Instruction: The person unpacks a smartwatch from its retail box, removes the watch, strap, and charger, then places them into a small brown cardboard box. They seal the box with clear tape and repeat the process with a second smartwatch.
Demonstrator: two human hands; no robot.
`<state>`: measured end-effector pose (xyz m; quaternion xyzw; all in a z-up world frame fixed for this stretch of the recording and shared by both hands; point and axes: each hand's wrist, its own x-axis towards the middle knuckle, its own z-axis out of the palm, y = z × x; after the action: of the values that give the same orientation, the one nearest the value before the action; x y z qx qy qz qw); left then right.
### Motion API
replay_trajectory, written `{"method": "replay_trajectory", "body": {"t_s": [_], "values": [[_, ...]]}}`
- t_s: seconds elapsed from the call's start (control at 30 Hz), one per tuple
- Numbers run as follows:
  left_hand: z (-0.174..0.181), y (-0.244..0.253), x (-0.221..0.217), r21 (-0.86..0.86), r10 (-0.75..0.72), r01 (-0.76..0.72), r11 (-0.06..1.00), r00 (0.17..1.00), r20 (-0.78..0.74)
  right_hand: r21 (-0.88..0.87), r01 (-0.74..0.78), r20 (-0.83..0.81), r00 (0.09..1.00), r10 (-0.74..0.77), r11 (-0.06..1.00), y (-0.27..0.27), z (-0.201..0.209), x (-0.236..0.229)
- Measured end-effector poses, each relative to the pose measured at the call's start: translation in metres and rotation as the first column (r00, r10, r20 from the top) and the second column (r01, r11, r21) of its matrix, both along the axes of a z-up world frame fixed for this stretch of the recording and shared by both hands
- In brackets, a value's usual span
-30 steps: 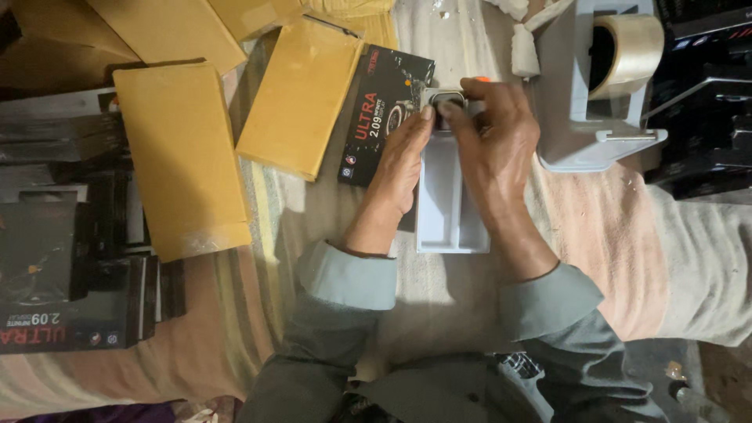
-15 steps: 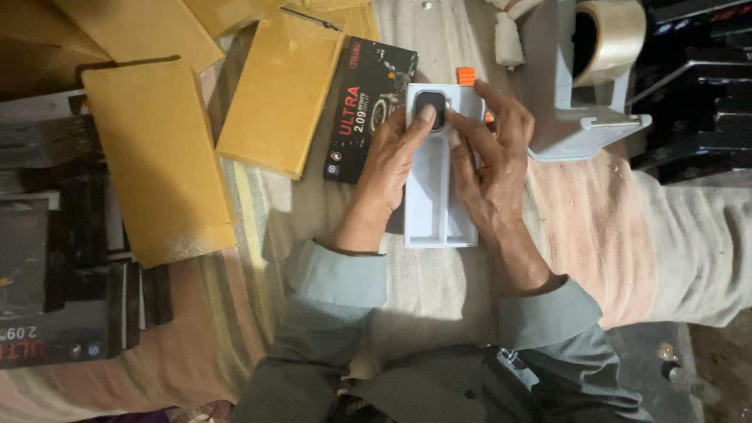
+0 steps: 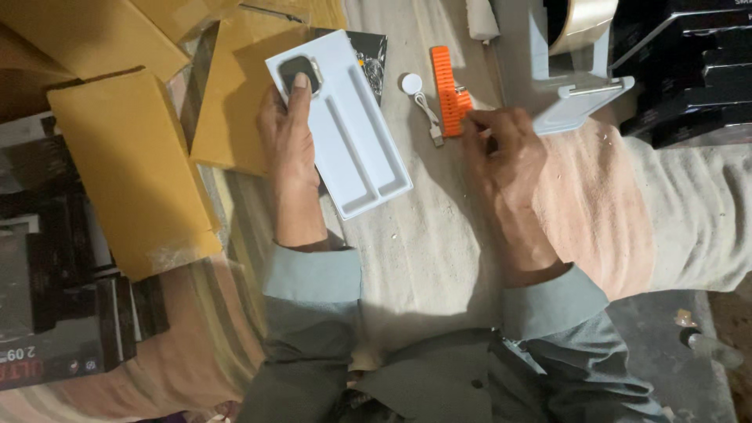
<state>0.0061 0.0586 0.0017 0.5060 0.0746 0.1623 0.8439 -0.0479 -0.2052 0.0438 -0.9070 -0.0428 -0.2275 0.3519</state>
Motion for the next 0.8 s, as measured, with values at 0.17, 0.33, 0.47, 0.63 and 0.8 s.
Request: {"method": "replay_trajectory", "body": {"t_s": [0.17,0.33,0.47,0.63,0.8], "values": [[0.000,-0.005,0.000,-0.004,-0.096,0.096,0.995,0.994,0.047,-0.311,-0.093,0.043,0.993,0.112,0.946,0.018,0.000,0.005],[0.005,-0.009,-0.003,-0.018,-0.093,0.094,0.995,0.995,0.018,-0.380,-0.061,0.020,0.997,0.075,0.923,0.023,-0.006,0.004],[0.002,-0.010,-0.005,0.032,-0.118,0.117,0.993,0.993,0.024,-0.147,-0.030,0.001,1.000,0.031,0.989,0.019,0.000,-0.003],[-0.013,-0.016,-0.003,-0.058,-0.137,0.139,0.989,0.990,0.031,0.623,0.190,-0.380,0.921,0.081,0.759,0.019,0.020,-0.022],[-0.036,-0.040,0.003,-0.339,-0.200,0.217,0.916,0.976,0.085,0.667,0.056,-0.420,0.852,0.313,0.743,0.020,0.038,-0.034]]}}
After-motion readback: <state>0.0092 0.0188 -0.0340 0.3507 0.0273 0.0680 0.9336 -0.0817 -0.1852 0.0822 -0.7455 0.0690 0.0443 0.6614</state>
